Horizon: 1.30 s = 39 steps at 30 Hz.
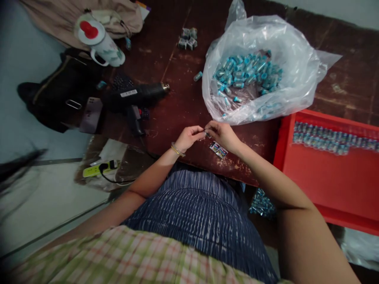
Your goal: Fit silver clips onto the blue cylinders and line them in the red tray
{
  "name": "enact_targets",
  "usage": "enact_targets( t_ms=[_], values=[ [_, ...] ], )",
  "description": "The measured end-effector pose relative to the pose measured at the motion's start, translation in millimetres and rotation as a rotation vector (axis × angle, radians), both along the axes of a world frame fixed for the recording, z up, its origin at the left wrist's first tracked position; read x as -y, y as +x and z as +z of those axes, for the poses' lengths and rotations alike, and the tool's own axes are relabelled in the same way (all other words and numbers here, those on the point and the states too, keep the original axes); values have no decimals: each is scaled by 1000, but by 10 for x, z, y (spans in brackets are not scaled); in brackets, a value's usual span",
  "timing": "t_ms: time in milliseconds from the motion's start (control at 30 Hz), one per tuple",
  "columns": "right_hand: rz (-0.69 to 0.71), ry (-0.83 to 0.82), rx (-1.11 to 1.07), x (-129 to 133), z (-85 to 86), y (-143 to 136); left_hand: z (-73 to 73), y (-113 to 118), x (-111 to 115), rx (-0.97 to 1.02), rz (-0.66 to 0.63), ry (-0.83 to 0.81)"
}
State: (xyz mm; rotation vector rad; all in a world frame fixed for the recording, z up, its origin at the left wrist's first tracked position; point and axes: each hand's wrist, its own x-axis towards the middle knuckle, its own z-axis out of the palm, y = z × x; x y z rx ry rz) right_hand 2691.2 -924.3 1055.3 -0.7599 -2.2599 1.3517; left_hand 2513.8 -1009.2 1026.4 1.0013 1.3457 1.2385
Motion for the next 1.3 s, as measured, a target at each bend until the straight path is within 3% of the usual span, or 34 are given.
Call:
enact_targets(
  t_ms=[100,267,333,433,533,600,800,900,1100,1300],
  values=[
    [14,173,145,-347,126,47,10,-57,22,-65,0,24],
    [-554,450,406,-1465,148,378,32,-58,54,-36,103,-14],
    [-643,454,461,-1779,126,535,56,-42,56,1,123,-26],
    [-674,426,447,-1937,128,616,86,-34,56,54,159,-25],
    [-726,337,257,-1809,187,489,90,-45,65,103,197,-12],
    [-712,260,116,-1583,230,351,87,-43,72,135,217,-34],
    [-187,-184,-298,-553,332,112,142,51,68,138,151,-58],
    [-137,-186,-315,-256,384,135,194,105,71,156,99,-51],
    [-205,-69,-320,-101,446,252,232,184,115,149,88,-44],
    [-213,-70,-346,-75,516,354,241,210,134,78,66,-2]
  ],
)
